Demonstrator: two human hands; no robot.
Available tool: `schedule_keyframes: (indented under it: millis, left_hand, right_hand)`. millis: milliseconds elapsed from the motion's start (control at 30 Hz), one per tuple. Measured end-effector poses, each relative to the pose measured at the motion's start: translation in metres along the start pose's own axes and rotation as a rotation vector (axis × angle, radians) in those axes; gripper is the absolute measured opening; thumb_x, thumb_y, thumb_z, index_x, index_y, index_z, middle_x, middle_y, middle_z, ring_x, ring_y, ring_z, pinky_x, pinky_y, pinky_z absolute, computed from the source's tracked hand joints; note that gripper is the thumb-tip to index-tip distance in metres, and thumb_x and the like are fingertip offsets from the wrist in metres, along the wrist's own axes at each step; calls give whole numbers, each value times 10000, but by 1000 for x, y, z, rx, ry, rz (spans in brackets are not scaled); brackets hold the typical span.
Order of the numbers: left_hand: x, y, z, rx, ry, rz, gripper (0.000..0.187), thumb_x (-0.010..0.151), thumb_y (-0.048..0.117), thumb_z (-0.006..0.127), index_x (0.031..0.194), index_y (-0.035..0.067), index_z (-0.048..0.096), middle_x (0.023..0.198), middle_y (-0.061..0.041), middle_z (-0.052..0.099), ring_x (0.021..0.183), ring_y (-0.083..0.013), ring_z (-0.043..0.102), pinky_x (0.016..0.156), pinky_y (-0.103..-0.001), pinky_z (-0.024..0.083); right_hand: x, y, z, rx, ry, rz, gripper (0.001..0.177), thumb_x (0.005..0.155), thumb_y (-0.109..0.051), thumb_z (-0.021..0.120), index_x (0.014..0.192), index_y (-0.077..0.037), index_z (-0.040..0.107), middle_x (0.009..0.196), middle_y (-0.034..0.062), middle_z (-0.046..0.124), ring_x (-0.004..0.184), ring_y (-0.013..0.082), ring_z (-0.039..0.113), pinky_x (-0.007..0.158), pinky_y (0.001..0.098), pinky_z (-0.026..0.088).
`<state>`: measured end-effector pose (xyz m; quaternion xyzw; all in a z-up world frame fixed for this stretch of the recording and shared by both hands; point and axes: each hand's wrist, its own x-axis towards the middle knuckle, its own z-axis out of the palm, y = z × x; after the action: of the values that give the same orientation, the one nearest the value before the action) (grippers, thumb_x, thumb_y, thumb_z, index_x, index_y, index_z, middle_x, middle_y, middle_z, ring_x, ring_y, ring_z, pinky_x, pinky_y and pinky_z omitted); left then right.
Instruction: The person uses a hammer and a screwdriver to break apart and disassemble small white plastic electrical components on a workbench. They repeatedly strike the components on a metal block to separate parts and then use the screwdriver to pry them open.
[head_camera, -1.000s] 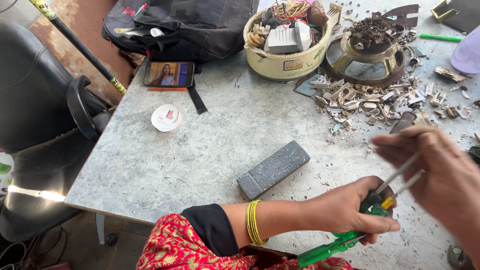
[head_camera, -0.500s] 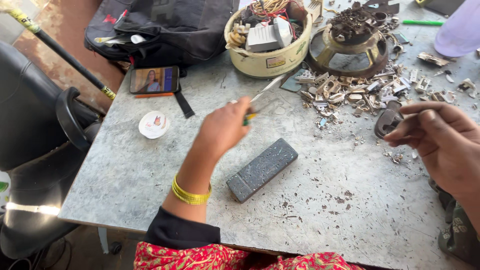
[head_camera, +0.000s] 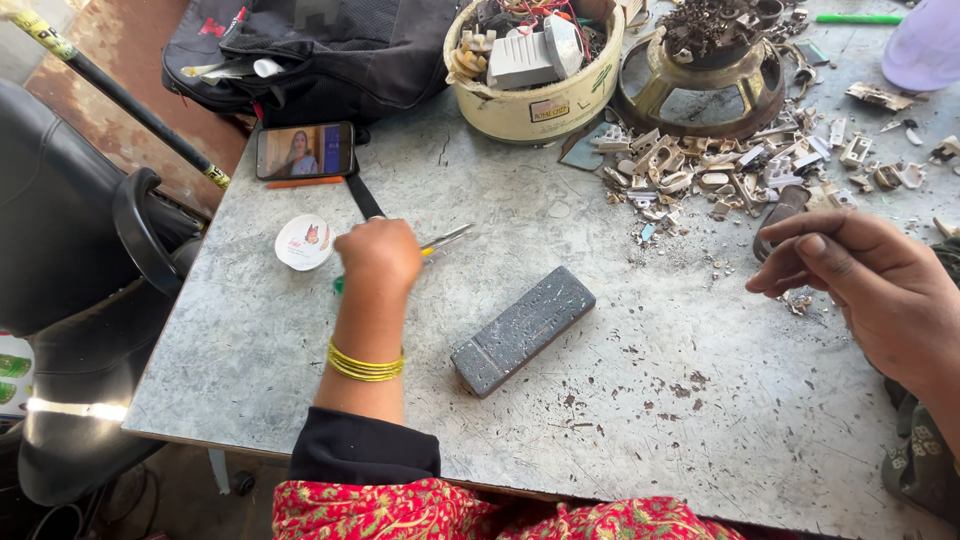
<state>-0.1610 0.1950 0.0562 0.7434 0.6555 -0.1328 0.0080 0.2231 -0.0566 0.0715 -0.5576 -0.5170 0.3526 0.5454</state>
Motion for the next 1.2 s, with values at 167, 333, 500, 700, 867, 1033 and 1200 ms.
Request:
schedule_keyframes:
  millis: [167,333,500,700,867,1033,1200]
  left_hand:
    - [-9,0,-14,-3,-51,81,682,835,539,828,1303,74,655,1242,-160,698,1184,-309,661,1013,-447,515]
    - [7,39,-6,-368,524,395,711,806,442,832,1375,93,587,1324,-184,637,1217,-355,610,1041,-457,470]
    - [53,65,-5,-478,907,560,784,844,372,832,1483,88,478,1468,-175,512,1357,-385,493,1105,-472,427]
    - [90,85,-14,-482,979,543,841,789,448,874,1432,77,480,1456,-231,448,1338,-442,414,1068,-522,413]
    - [101,86,-23,-461,1038,500,711,725,445,931,1259,94,619,1342,-172,499,1279,-409,456,1055,-517,434]
    - [108,83,-35,-586,1004,559,597,607,355,972,1075,106,698,1217,-87,546,1193,-372,494,990,-473,483]
    - [113,80,-49,-630,924,598,546,563,339,980,982,98,725,1188,-63,558,1164,-351,515,967,-465,492]
  right_hand:
    - [-1,-7,4,-188,-17,22,297,1038,-116,501,1243,29,659,987,156,753,963,243,744,876,386,600]
    - [3,-11,10,-266,-44,84,308,989,-158,531,1220,-29,689,974,107,775,969,187,751,876,344,608]
    - [5,-4,12,-294,-70,50,318,961,-190,564,1216,-57,699,946,78,792,937,167,757,826,326,612]
    - [12,7,15,-241,-102,126,331,962,-216,592,1244,-73,690,947,74,807,945,157,744,828,329,597]
    - [17,10,15,-376,-89,218,325,965,-285,627,1236,-122,703,968,59,781,963,137,758,866,324,599]
    - [20,8,24,-628,-80,190,369,920,-307,670,1272,-201,699,975,-9,807,955,108,787,837,314,615]
    - [27,9,43,-906,-126,-184,322,915,-340,655,1190,-191,727,1099,19,764,1038,198,725,922,354,566]
